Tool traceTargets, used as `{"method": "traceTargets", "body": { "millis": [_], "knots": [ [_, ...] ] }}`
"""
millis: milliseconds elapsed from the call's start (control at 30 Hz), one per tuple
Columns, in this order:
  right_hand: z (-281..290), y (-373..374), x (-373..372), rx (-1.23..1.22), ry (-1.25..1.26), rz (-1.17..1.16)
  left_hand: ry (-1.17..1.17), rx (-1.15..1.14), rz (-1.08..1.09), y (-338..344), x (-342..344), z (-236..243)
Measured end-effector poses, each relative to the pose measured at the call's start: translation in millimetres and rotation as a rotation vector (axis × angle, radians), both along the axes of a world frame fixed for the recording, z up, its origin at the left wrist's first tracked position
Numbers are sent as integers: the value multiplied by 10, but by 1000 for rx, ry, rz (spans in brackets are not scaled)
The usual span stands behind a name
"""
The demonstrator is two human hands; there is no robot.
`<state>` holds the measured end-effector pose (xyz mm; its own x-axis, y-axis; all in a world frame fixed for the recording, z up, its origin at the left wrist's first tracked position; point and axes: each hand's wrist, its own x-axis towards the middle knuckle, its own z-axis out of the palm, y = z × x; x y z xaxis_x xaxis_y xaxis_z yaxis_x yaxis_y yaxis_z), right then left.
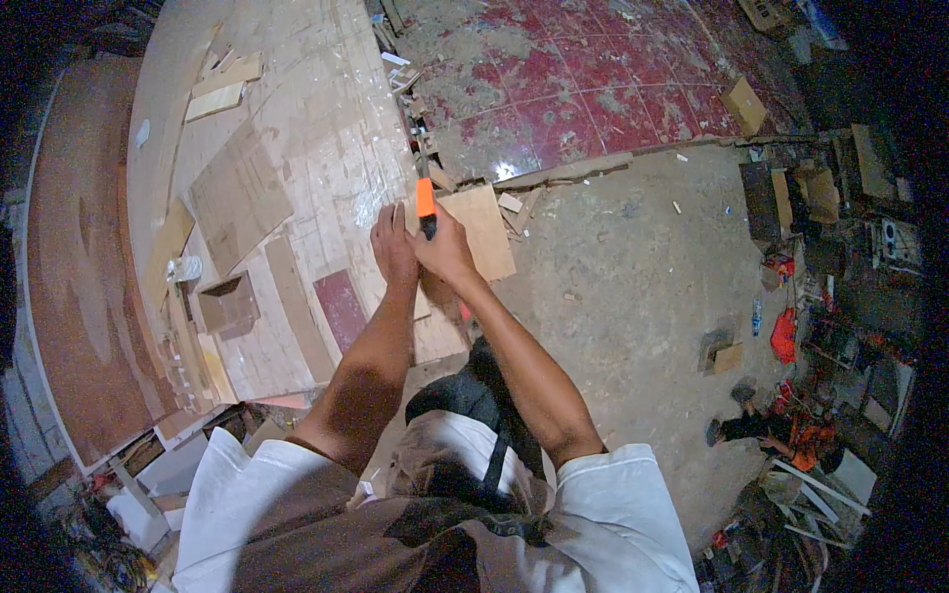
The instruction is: Using a handsaw to cut a small piece of wood held against a workbench.
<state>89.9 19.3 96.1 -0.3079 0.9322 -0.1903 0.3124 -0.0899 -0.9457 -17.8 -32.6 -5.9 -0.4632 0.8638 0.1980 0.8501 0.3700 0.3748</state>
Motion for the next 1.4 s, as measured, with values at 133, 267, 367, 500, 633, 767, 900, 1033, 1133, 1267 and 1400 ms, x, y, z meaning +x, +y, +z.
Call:
{"method": "traceTargets", "body": {
  "millis": [133, 267, 367, 500, 633, 767, 900, 1033, 1133, 1267, 1400],
  "knots": [
    [24, 144, 63, -96, -5, 45, -58, -94, 30, 40, 30, 100],
    [47, 203, 26, -144, -50, 59, -5, -31, 5, 49, 38, 113],
    [30, 119, -33, -78, 15, 37, -65, -81, 18, 16, 9, 85],
    [133, 145, -20, -131, -40, 66, 57, -67, -26, 15, -1, 20],
    [390, 45, -5, -136, -29, 61, 151, -114, -68, -49, -25, -18],
    [668, -239, 221, -49, 31, -4, 71, -60, -38, -19, 82, 77],
    [1447, -673, 613, -253, 20, 72, 85, -17, -5, 16, 63, 72],
    [1789, -967, 731, -214, 73, -32, 98, 17, -8, 46, 27, 71],
    [1529, -849, 688, -229, -66, 30, 98, 7, 5, 6, 1, 62],
    [244, -18, 171, -85, -20, 12, 89, -25, -1, 70, 67, 101],
    [-128, 653, -184, -253, -165, 105, 4, -94, -85, 24, 145, 178]
  ]
}}
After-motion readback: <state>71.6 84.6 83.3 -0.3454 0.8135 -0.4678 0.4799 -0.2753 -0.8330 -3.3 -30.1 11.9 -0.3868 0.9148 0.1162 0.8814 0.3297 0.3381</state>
